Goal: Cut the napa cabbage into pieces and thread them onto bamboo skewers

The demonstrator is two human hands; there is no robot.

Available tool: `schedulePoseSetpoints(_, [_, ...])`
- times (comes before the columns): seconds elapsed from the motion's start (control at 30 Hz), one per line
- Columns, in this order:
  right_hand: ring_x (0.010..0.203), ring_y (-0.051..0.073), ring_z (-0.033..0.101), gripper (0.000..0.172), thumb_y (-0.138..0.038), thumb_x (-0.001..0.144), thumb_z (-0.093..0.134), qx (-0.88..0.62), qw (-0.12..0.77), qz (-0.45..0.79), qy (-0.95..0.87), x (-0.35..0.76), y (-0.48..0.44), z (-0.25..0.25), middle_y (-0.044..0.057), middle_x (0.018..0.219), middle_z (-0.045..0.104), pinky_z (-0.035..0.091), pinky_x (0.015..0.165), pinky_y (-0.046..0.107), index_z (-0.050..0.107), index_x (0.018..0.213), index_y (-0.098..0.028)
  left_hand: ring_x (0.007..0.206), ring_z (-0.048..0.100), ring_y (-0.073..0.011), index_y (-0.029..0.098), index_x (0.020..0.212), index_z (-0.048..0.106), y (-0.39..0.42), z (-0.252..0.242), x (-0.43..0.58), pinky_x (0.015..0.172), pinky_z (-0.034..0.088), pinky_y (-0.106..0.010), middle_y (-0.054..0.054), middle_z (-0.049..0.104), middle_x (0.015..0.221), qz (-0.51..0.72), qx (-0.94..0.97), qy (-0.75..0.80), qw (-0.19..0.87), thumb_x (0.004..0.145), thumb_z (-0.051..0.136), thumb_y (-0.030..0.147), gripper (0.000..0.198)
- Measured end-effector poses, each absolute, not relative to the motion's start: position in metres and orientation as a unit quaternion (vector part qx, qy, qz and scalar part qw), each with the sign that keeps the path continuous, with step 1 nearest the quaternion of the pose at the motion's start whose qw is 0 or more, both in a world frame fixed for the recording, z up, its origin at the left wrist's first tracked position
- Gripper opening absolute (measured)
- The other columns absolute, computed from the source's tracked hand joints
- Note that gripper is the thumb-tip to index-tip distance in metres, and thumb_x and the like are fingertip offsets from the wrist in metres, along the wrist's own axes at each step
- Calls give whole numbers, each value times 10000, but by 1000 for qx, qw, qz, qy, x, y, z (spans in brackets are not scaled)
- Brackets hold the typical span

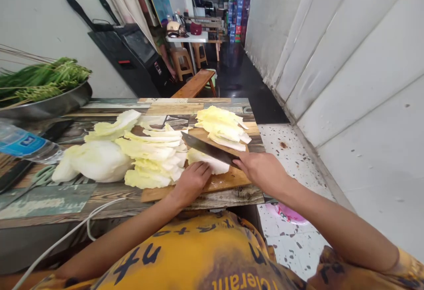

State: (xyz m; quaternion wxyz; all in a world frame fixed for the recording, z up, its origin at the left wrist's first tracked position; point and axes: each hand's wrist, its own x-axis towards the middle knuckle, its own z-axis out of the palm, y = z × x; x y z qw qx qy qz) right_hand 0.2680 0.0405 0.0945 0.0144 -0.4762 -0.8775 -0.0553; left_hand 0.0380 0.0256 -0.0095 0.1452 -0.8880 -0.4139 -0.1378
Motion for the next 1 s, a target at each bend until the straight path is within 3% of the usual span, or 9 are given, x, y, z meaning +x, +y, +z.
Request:
schedulePoseSetpoints(0.13, [598,177,618,353,-401,982,336,-448,-6,-58,-892,268,47,91,46,707,694,226,513,276,606,1007,-175,891,586,-243,91,898,644,28,-11,39,799,495,-366,-140,656,935,-149,-883,-430,116,862,497,92,151])
schedulePoseSetpoints(0.4, [581,195,621,354,-399,980,343,-479,-72,-71,-872,268,51,88,63,714,704,211,499,286,608,1046,-173,885,590,-244,83,872,659,35,-11,51,795,503,-374,-148,664,916,-181,-885,-422,76,861,497,85,162])
schedulePoseSetpoints(0.7, [643,205,650,364,-393,983,339,-474,-126,-37,-871,269,57,97,93,756,709,263,514,273,612,950,-154,896,583,-234,94,880,659,33,-11,49,807,513,-364,-130,666,928,-202,-878,-428,73,870,471,83,189])
schedulePoseSetpoints(1.0, [631,234,661,339,-383,975,353,-497,-120,-28,-859,240,65,87,111,728,701,299,495,274,591,941,-143,914,563,-246,77,896,644,36,-13,51,831,493,-366,-137,653,915,-185,-884,-426,53,860,501,94,148])
